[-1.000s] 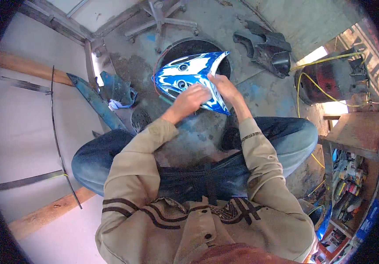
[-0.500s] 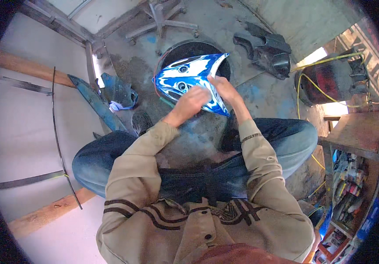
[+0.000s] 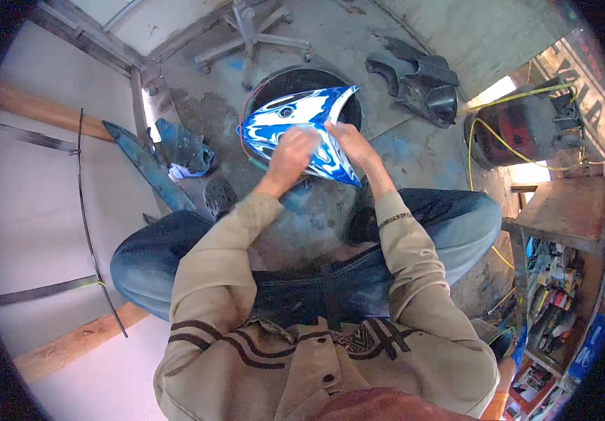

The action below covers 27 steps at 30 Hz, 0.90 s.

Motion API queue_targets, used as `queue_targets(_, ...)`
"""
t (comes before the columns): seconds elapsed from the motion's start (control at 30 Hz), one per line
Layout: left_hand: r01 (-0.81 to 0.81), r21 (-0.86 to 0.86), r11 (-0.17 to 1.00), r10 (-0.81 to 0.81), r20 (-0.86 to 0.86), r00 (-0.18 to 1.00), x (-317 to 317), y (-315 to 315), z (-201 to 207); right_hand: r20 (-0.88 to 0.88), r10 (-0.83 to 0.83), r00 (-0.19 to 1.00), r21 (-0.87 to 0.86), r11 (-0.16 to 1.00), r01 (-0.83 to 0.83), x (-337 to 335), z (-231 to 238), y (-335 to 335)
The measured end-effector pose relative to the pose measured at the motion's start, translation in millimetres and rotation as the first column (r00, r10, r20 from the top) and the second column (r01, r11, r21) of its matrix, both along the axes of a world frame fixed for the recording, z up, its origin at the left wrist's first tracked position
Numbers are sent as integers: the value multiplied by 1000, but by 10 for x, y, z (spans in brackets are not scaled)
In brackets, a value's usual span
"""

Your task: The person sands a blue and white motorcycle fairing over a bucket of water. They use a circular sanding disc to scrub different sections of the fairing, dipping the fairing and their hands into the water periodically.

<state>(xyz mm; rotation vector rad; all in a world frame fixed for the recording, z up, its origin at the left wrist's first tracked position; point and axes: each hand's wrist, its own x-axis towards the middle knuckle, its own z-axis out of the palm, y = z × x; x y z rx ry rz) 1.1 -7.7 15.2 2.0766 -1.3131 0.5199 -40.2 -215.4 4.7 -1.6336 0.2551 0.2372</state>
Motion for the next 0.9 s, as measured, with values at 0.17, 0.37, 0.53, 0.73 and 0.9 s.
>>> queue_targets(0.17, 262, 15, 965, -262, 19, 965, -89, -88, 13, 48, -50, 998, 9, 999, 50, 6, -147, -99)
queue_targets(0.37, 122, 14, 992, -123, 19, 992, -83, -54, -33, 48, -17, 999, 28, 999, 15, 41, -104, -77)
queue_targets(0.53, 261, 27, 965, -259, -75, 963, 34, -6, 26, 12, -34, 999, 82, 996, 33, 26, -157, -71)
queue_targets(0.73, 341, 25, 940, -340, -42, 940, 75, 0, 59, 94, -3, 996, -21, 1000, 5, 42, -181, -105)
queue_targets(0.9, 174, 26, 984, -174, -8, 985, 56, 43, 2, 69, -46, 997, 59, 997, 42, -9, -184, -12)
